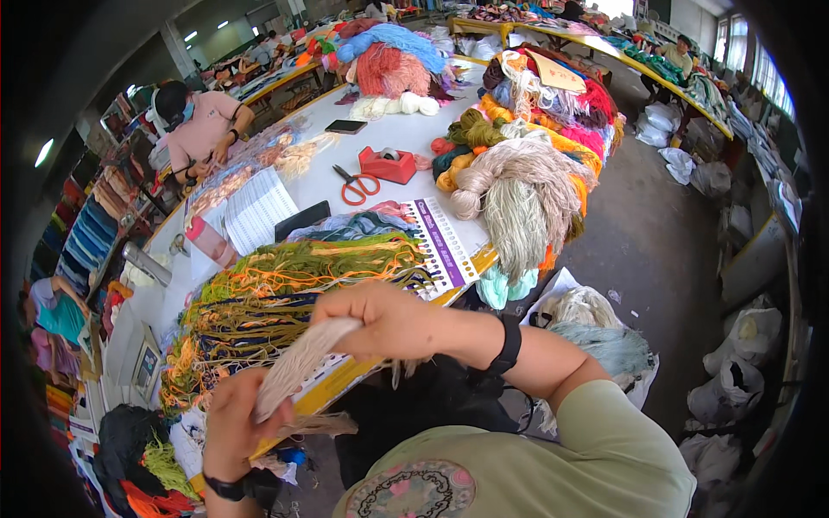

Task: The person sorts bundles of yarn by hand, pulling individual strands from a large pile and threading them through holes in a cardboard organizer. They repeatedly select a bundle, separate a section, and loop it through a specific slot on the organizer.

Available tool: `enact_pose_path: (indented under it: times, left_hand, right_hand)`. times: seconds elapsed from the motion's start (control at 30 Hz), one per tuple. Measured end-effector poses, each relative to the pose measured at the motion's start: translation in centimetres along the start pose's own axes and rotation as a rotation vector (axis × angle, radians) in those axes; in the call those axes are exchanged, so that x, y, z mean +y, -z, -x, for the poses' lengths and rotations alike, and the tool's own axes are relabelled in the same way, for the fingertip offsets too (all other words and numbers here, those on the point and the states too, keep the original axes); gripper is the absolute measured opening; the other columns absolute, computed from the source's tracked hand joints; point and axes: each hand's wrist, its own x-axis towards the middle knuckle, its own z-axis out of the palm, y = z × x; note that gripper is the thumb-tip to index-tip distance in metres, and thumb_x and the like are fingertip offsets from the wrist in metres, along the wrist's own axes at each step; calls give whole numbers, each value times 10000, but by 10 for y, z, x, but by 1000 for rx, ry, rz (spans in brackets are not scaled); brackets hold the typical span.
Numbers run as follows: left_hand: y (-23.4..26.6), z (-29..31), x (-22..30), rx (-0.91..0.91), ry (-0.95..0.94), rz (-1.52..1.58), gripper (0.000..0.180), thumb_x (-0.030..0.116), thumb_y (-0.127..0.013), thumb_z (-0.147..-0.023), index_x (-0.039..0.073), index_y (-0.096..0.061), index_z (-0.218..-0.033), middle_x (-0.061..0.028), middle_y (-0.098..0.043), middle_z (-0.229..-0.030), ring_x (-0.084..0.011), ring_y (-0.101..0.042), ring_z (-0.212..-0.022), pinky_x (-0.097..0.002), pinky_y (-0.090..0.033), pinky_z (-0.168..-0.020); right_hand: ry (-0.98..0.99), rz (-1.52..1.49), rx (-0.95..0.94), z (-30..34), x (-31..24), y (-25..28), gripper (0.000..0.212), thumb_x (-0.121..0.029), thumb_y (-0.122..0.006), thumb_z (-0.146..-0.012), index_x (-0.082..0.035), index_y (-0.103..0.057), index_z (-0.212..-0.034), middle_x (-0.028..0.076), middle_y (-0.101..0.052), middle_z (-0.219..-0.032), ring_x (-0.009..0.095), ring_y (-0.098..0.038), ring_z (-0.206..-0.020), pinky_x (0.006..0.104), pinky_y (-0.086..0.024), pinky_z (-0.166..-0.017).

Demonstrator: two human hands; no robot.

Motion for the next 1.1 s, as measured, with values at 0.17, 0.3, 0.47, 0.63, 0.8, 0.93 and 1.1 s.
enact_pose_path:
  times: [0.17,0.3,0.47,0.63,0.8,0.93,1.1]
  left_hand:
    - [-18,-13,-33,-665,362,-193,310,276,-643,-855,24,-676,-1032,-76,-687,-862,-78,-589,-749,-216,-444,-617]
    - [-21,0,9,-555,104,160,660,216,-681,-824,83,-399,-1405,-174,-581,-1203,-155,-639,-848,-236,-490,-624]
    - [-16,-18,14,163,-646,-167,646,169,-671,-855,46,-369,-1413,-236,-340,-1458,-336,-538,-1188,-344,-560,-726]
    - [39,-27,-18,277,-319,-1420,634,-78,-594,-743,35,-476,-1356,-184,-369,-1463,-304,-555,-1145,-356,-492,-875]
    - [25,-28,-12,-479,347,-739,630,-74,-607,-799,58,-447,-1393,-145,-647,-1163,-222,-624,-1056,-322,-503,-835]
    - [9,-18,-31,-640,578,145,486,-27,-658,-812,27,-537,-1279,-167,-631,-1160,-252,-619,-1083,-298,-523,-804]
    - [-6,-17,-45,-205,552,205,274,-65,-640,-779,18,-697,-1033,-162,-647,-1128,-267,-650,-1016,-311,-544,-801]
  right_hand:
    - [238,186,-17,-13,-2,-17,194,-43,-620,-778,-13,-608,-969,63,-618,-797,123,-589,-733,281,-465,-669]
    - [111,76,-126,-12,49,-28,154,-95,-629,-833,-34,-608,-972,45,-614,-774,126,-597,-727,284,-467,-641]
    - [-137,41,-196,-3,58,-38,191,-165,-615,-893,-54,-581,-1044,29,-602,-732,131,-582,-670,289,-469,-625]
    - [123,245,-108,-7,55,-36,191,-192,-609,-899,-28,-572,-990,97,-591,-722,176,-583,-672,326,-451,-616]
    - [106,207,-69,-13,80,-32,204,-203,-622,-877,-22,-572,-955,141,-601,-779,250,-589,-722,368,-445,-653]
    - [-49,68,-175,-11,75,-33,205,-216,-624,-865,-23,-588,-923,153,-620,-834,293,-614,-819,384,-459,-709]
    - [211,286,-61,-15,72,-49,413,-331,-611,-883,-72,-469,-1172,153,-592,-1012,340,-599,-947,419,-480,-762]
